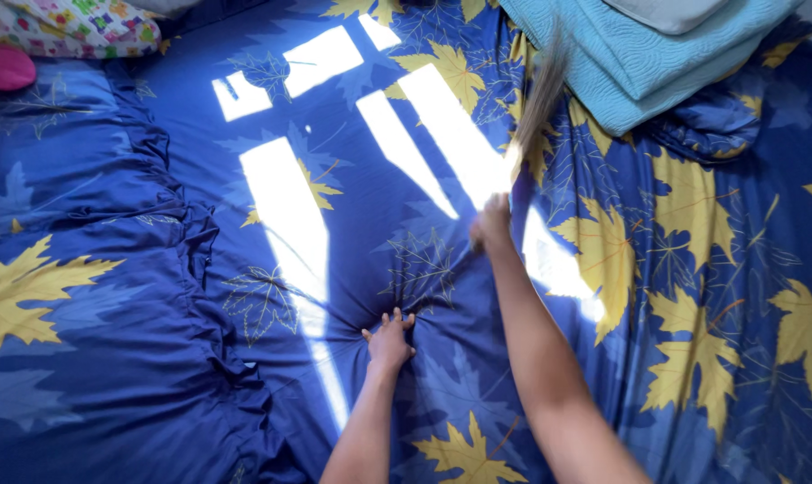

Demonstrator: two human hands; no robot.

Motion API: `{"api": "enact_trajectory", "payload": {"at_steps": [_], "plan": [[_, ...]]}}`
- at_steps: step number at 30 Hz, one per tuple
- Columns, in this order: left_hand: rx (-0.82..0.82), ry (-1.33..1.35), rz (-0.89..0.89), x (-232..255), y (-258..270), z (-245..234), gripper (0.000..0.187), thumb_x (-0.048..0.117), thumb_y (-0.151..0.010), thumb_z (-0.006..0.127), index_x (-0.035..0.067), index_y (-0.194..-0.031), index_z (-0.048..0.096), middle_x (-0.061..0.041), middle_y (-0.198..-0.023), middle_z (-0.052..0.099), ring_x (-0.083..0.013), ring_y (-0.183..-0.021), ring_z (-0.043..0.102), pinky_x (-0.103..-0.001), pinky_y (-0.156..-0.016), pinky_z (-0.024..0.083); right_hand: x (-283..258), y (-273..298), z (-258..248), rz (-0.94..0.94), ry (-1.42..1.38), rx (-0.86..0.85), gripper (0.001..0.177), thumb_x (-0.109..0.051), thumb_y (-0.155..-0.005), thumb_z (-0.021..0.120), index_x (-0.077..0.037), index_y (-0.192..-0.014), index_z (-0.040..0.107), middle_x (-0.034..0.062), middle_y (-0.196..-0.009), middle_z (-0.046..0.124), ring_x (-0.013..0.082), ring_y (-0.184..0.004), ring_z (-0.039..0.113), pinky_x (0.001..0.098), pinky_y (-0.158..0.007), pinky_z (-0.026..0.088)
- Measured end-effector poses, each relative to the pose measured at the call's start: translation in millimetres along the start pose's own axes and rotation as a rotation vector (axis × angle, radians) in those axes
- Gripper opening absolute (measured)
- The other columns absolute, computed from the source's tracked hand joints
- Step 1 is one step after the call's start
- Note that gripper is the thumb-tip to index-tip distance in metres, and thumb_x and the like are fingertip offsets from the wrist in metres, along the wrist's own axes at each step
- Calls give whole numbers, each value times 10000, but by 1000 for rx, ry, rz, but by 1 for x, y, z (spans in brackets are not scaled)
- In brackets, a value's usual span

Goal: The person tidies a bedroom by folding a blanket and placing it on a pillow, then sweeps the bed with a broom. They move to the kitchen area, where they collect dirty dishes and cups from a table and place them in the sink. Finally, they pick up a cloth from the floor and place it into a washing machine.

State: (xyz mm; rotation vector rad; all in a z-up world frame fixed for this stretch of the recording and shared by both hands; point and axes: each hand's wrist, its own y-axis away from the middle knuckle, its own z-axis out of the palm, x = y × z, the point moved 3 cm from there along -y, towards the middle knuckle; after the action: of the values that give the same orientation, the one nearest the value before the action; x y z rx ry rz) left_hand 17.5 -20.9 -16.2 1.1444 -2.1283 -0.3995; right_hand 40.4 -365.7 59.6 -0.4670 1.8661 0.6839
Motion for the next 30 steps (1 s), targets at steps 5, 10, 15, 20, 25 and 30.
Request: {"api": "enact_trajectory", "payload": {"at_steps": [5, 10, 15, 20, 25, 30], "plan": [[4, -42, 10, 8, 9, -10, 877, 203, -775, 877, 393, -1512, 442, 15, -1697, 213, -238, -1566, 215, -706, -1204, 135, 16, 245, -36, 192, 51, -26, 629, -188, -1043, 380, -376, -1606, 173, 11, -698, 549, 129, -398, 478, 320, -309, 452], [169, 3, 87, 6, 31, -12, 719, 216, -799, 834, 347, -1435, 524, 8, -1649, 311, -244, -1516, 299, -703, -1188, 145, -45, 202, 29, -156, -159, -216, 606, -189, -1034, 495, -240, -1614, 326, -2, -700, 499, 77, -440, 465, 241, -349, 420], [363, 165, 58, -9, 26, -11, 309, 266, -946, 708, 267, -1254, 715, -96, -1456, 579, -320, -1347, 538, -650, -1188, 261, -40, 48, -40, -79, -6, 158, 140, -111, -1037, 404, -58, -1123, 501, 64, -677, 535, 166, -459, 549, 333, -328, 445], [313, -46, -5, 9, 51, -17, 224, 262, -917, 686, 182, -1122, 729, -58, -1202, 749, -294, -1145, 694, -601, -1097, 431, 66, 127, -134, -16, -97, 86, 326, -173, -1063, 373, -150, -1373, 471, 51, -653, 477, 176, -358, 475, 344, -302, 404], [218, -39, -5, 28, 95, -47, 227, 342, -914, 664, 188, -1030, 784, -97, -1018, 765, -321, -1019, 719, -449, -908, 564, 62, 312, 6, -75, -168, 58, 561, -292, -1036, 462, -261, -1579, 325, 109, -969, 555, 229, -700, 555, 343, -595, 460], [438, 232, -29, 48, 138, -44, 248, 279, -920, 624, 171, -1118, 726, -82, -1026, 763, -325, -1002, 716, -469, -845, 556, 66, 242, 74, -135, 347, -258, 462, -328, -1012, 563, -213, -1459, 587, 214, -1319, 680, 381, -1169, 677, 432, -1007, 512]]}}
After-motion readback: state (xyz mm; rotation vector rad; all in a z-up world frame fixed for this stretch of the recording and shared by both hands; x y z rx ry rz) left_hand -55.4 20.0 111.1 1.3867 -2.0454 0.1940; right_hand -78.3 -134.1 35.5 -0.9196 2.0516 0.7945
